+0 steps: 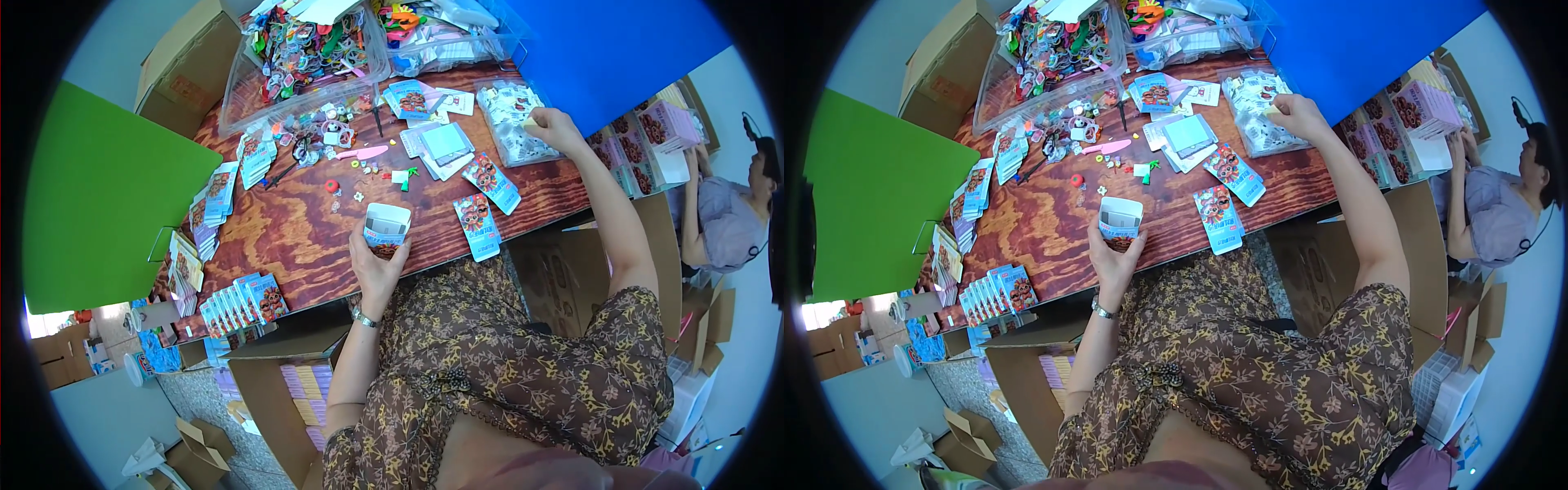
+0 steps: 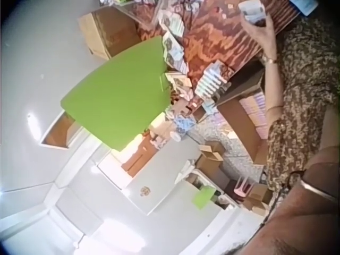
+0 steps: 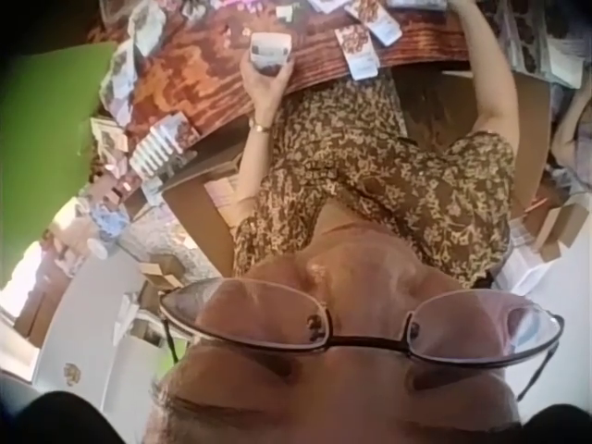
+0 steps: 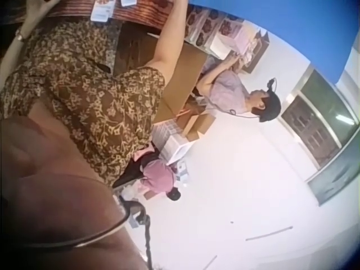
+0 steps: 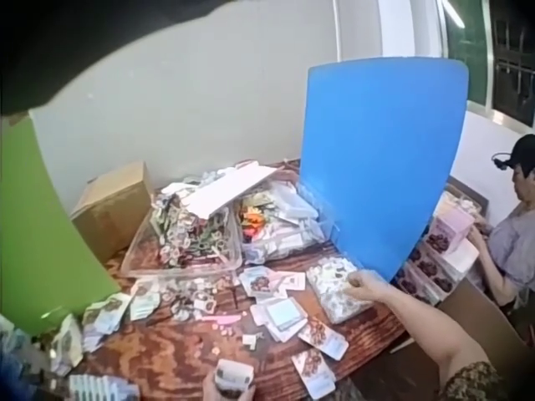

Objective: Packaging small toys and cards into individual plastic bags on a work table.

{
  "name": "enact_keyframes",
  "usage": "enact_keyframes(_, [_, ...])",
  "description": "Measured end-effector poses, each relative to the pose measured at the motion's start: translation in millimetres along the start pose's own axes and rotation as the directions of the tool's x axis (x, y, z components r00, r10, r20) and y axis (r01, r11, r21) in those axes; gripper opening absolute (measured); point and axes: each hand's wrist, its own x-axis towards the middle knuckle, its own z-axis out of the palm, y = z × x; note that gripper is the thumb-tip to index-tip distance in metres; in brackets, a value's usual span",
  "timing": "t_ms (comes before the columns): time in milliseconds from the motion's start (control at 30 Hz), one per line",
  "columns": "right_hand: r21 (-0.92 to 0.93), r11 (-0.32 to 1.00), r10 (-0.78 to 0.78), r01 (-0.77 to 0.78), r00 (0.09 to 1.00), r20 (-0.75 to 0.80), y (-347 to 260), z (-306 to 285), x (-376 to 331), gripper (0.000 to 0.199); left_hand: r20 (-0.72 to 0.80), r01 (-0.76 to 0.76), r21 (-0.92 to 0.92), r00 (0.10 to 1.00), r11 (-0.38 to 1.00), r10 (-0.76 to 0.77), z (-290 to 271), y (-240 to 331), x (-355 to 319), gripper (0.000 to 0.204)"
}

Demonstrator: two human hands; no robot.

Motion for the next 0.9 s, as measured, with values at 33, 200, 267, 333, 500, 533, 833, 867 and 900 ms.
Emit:
enact_keyframes(33, [-0.001,1.000,0.000,0.000,1.000,0.000,4,0,2,0.025,0.004,-0.017,0.023,1.000,1.000,0.017,0,3,2,0.078])
enact_keyframes(200, [0.299,0.953,-0.032,0.050,0.997,-0.064,-33,5,4,0.024,-0.064,-0.019,0.129,0.998,0.991,0.028,0,-2,4,0.075])
enact_keyframes(267, [0.526,0.844,-0.122,0.108,0.993,-0.008,-81,7,-8,0.015,-0.060,-0.074,0.080,0.995,0.994,0.079,4,-1,8,0.079])
enact_keyframes(333, [0.567,0.789,-0.280,0.237,0.960,-0.012,-115,18,-21,0.017,-0.069,-0.117,0.066,0.990,0.991,0.121,14,0,14,0.078])
enact_keyframes(500, [0.485,0.777,-0.540,0.401,0.821,0.187,-216,55,-57,0.019,-0.109,-0.129,0.150,0.983,0.980,0.146,19,12,20,0.076])
enact_keyframes(533, [0.490,0.772,-0.549,0.406,0.813,0.192,-228,61,-60,0.019,-0.122,-0.122,0.152,0.983,0.981,0.141,18,12,20,0.075])
enact_keyframes(833, [0.078,0.618,-0.782,0.782,0.601,0.165,-257,99,-71,0.025,-0.132,-0.146,0.128,0.978,0.981,0.163,8,7,15,0.078])
enact_keyframes(867, [0.137,0.652,-0.757,0.745,0.636,0.150,-260,98,-73,0.032,-0.138,-0.127,0.117,0.980,0.985,0.143,7,6,14,0.081])
enact_keyframes(900, [0.137,0.651,-0.759,0.747,0.633,0.153,-261,99,-75,0.032,-0.140,-0.111,0.106,0.982,0.988,0.125,7,5,14,0.084])
